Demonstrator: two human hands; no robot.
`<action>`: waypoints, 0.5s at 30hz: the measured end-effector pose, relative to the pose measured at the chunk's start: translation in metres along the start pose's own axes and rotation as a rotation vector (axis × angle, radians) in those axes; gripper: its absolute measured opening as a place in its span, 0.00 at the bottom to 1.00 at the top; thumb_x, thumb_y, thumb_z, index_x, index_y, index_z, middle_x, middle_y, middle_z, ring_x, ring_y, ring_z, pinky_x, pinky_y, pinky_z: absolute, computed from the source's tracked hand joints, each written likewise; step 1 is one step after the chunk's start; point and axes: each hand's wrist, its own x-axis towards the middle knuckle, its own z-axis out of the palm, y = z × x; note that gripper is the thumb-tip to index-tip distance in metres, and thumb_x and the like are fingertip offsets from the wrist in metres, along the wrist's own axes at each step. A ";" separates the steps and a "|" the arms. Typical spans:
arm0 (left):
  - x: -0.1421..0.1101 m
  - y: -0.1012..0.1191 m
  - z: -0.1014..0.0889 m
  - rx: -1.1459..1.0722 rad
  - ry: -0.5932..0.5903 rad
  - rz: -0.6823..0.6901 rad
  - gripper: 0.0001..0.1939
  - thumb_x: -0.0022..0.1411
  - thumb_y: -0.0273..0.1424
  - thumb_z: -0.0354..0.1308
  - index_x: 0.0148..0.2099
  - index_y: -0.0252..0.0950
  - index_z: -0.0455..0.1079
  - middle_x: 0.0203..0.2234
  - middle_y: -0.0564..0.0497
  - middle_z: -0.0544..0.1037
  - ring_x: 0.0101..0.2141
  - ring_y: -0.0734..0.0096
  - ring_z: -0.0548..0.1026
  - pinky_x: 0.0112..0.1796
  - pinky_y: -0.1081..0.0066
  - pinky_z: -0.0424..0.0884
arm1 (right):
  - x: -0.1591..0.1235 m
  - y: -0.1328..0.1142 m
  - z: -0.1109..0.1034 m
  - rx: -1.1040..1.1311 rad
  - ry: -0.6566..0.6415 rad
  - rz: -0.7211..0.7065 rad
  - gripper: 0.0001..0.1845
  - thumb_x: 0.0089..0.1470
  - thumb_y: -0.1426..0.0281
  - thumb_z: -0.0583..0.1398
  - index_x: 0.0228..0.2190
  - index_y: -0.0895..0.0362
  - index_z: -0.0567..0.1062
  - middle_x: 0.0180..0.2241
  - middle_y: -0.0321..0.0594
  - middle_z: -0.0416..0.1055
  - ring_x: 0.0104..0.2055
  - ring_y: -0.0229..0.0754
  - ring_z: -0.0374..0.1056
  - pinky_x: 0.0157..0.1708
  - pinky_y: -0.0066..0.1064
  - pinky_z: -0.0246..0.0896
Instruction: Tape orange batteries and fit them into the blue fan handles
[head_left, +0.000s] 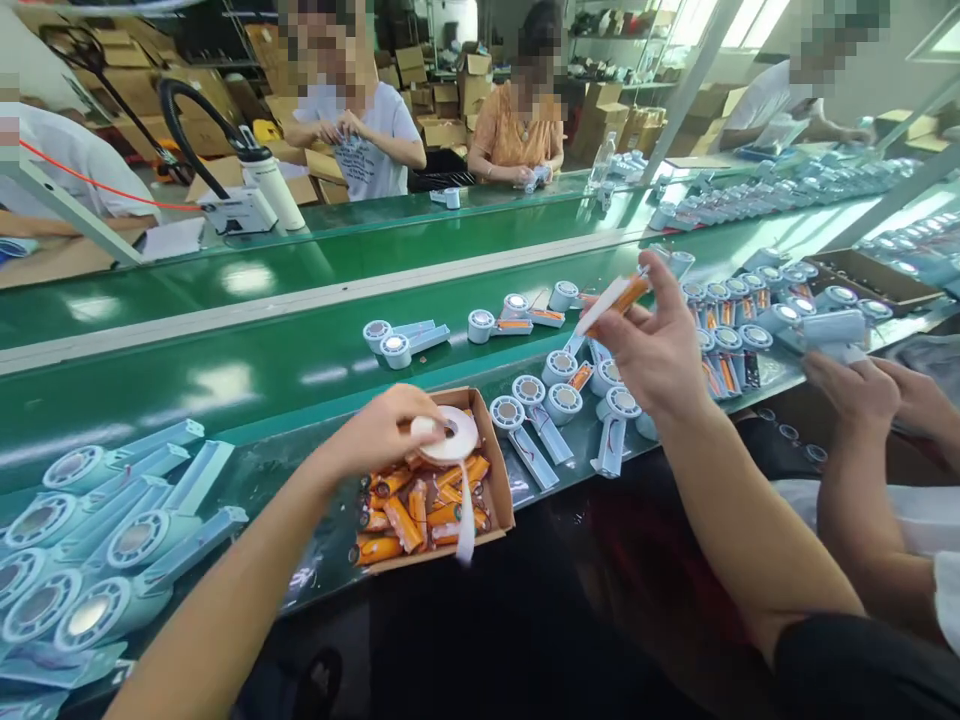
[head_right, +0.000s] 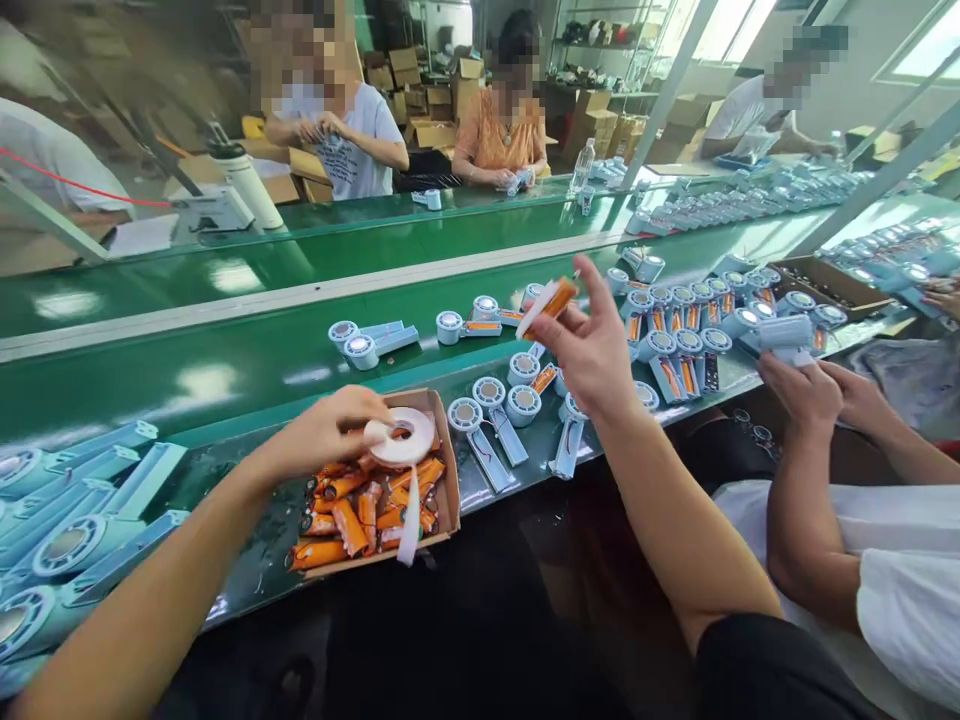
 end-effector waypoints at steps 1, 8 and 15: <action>0.023 -0.016 -0.004 0.049 -0.007 -0.117 0.20 0.78 0.41 0.50 0.58 0.41 0.80 0.56 0.45 0.82 0.57 0.57 0.76 0.60 0.59 0.74 | -0.004 0.002 0.006 -0.017 -0.065 0.018 0.42 0.49 0.61 0.78 0.62 0.43 0.71 0.43 0.36 0.83 0.50 0.48 0.82 0.47 0.41 0.82; 0.105 -0.065 0.000 0.306 -0.074 -0.339 0.19 0.70 0.27 0.58 0.60 0.36 0.79 0.62 0.36 0.76 0.63 0.41 0.69 0.54 0.51 0.79 | -0.004 0.023 0.037 -0.051 -0.295 0.154 0.33 0.49 0.61 0.78 0.54 0.48 0.74 0.38 0.36 0.84 0.42 0.46 0.83 0.46 0.43 0.83; 0.097 -0.080 -0.007 0.318 -0.200 -0.200 0.28 0.63 0.15 0.57 0.60 0.44 0.78 0.63 0.46 0.75 0.65 0.55 0.68 0.52 0.63 0.80 | 0.032 0.065 0.071 -0.072 -0.464 0.255 0.34 0.48 0.59 0.77 0.53 0.50 0.74 0.39 0.37 0.82 0.39 0.46 0.83 0.46 0.43 0.81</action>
